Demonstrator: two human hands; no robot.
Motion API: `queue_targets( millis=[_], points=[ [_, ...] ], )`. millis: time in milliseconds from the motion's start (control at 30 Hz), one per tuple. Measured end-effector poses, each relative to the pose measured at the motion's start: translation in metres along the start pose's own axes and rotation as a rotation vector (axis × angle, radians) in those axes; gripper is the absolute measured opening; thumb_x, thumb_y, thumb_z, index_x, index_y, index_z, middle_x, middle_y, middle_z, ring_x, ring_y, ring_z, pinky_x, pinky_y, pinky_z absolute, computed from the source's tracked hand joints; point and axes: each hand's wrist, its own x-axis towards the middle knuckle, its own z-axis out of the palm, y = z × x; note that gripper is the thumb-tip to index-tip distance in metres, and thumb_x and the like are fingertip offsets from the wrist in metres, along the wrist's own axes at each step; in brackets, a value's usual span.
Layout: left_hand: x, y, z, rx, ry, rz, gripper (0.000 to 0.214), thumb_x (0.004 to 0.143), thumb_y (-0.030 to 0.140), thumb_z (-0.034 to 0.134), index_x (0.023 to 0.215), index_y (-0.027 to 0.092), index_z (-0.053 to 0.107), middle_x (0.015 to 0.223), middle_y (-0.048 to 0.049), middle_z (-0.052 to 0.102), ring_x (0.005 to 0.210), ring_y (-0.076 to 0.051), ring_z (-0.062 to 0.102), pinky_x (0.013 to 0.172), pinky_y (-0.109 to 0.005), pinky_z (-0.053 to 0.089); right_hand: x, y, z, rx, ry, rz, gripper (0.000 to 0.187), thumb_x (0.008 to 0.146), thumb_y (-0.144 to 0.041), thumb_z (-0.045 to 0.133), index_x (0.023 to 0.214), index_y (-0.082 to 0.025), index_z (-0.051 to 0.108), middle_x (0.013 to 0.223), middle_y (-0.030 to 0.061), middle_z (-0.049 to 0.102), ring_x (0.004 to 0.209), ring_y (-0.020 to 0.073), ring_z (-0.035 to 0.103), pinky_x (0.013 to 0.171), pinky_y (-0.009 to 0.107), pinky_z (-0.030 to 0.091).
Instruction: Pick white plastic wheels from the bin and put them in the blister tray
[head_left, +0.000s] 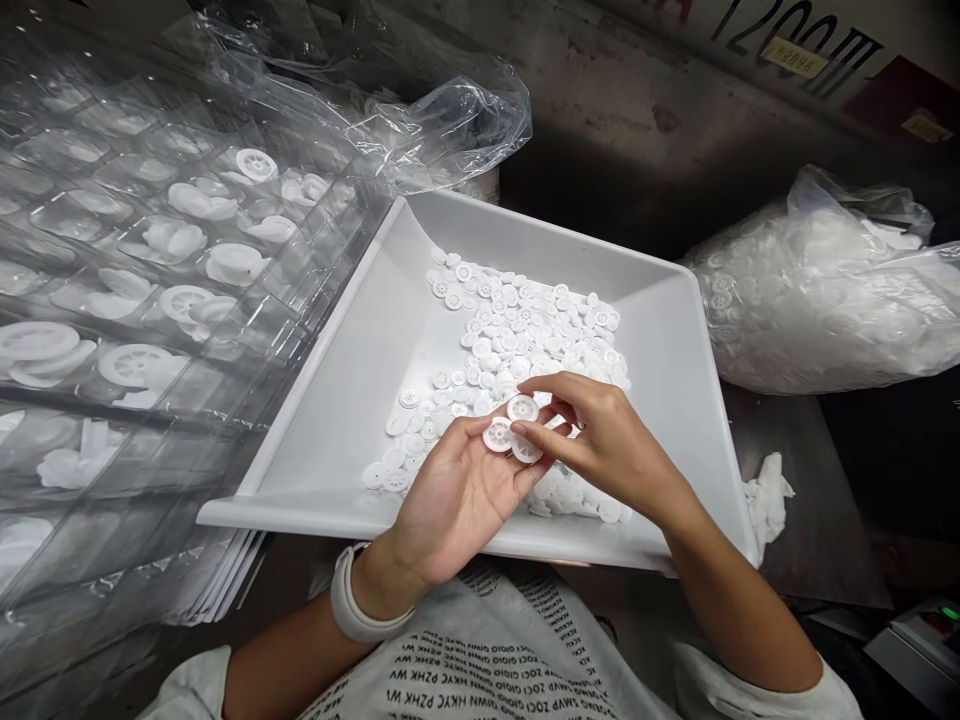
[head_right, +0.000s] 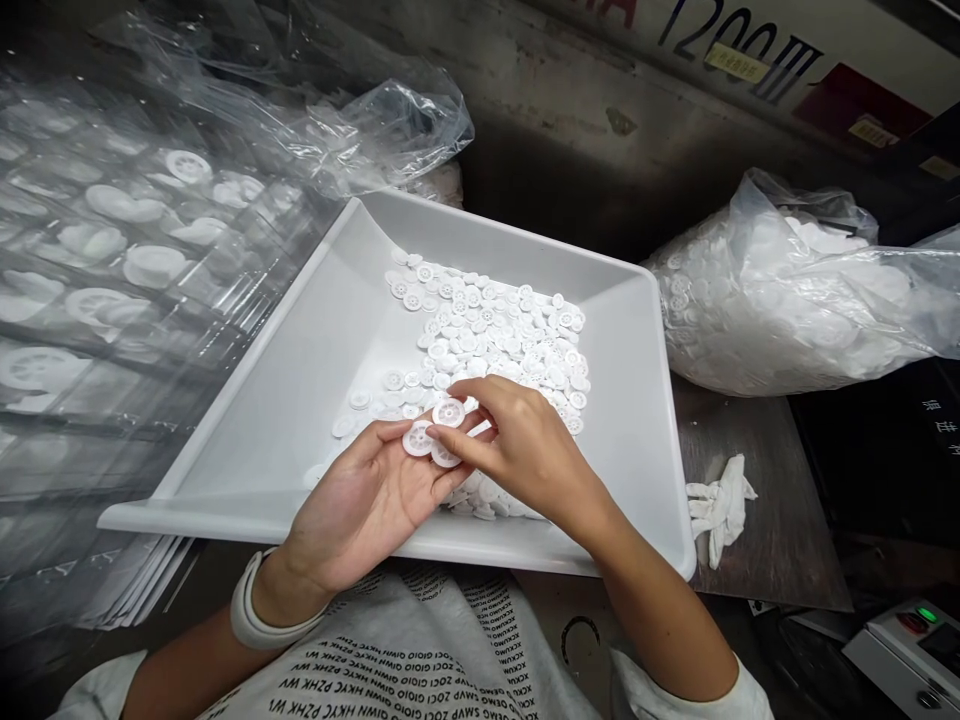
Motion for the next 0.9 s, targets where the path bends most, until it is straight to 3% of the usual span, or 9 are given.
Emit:
queue_targets(
  millis=[233,500,733,900],
  points=[
    [0.0,0.002,-0.005,0.015,0.009,-0.016,0.035,0.093,0.017,0.037,0.121,0.009,0.056,0.106,-0.0111,0.067,0.105,-0.021,0.062,0.101,-0.035,0.044,-0.001,-0.001,0.003,-0.235,-0.086,-0.082,0.048,0.084,-0.055,0.062,0.116,-0.019,0.06,0.093,0.0039,0.063,0.074,0.0157,0.06,0.058,0.026,0.041],
    [0.001,0.002,-0.007,0.031,0.008,-0.011,0.032,0.093,0.016,0.037,0.116,0.01,0.059,0.104,-0.0101,0.066,0.097,-0.019,0.063,0.09,-0.031,0.049,-0.002,0.001,0.005,-0.388,-0.087,-0.162,0.055,0.087,-0.059,0.054,0.124,-0.019,0.055,0.089,0.0031,0.061,0.068,0.0145,0.056,0.053,0.027,0.03],
    [0.003,0.002,-0.006,0.053,0.087,-0.005,0.026,0.092,0.016,0.038,0.103,0.01,0.062,0.095,-0.008,0.062,0.091,-0.016,0.062,0.092,-0.033,0.051,0.001,0.002,0.008,-0.378,-0.124,-0.166,0.028,0.096,-0.04,0.044,0.107,-0.018,0.059,0.085,0.0041,0.059,0.071,0.0159,0.052,0.054,0.027,0.025],
    [0.003,0.004,-0.007,0.159,0.122,-0.014,0.02,0.091,0.013,0.042,0.093,0.014,0.062,0.093,-0.0066,0.063,0.09,-0.016,0.063,0.086,-0.031,0.054,0.004,0.001,0.013,-0.268,-0.14,-0.136,0.017,0.091,-0.023,0.049,0.105,-0.018,0.057,0.092,0.0055,0.063,0.076,0.0165,0.054,0.059,0.026,0.028]
  ],
)
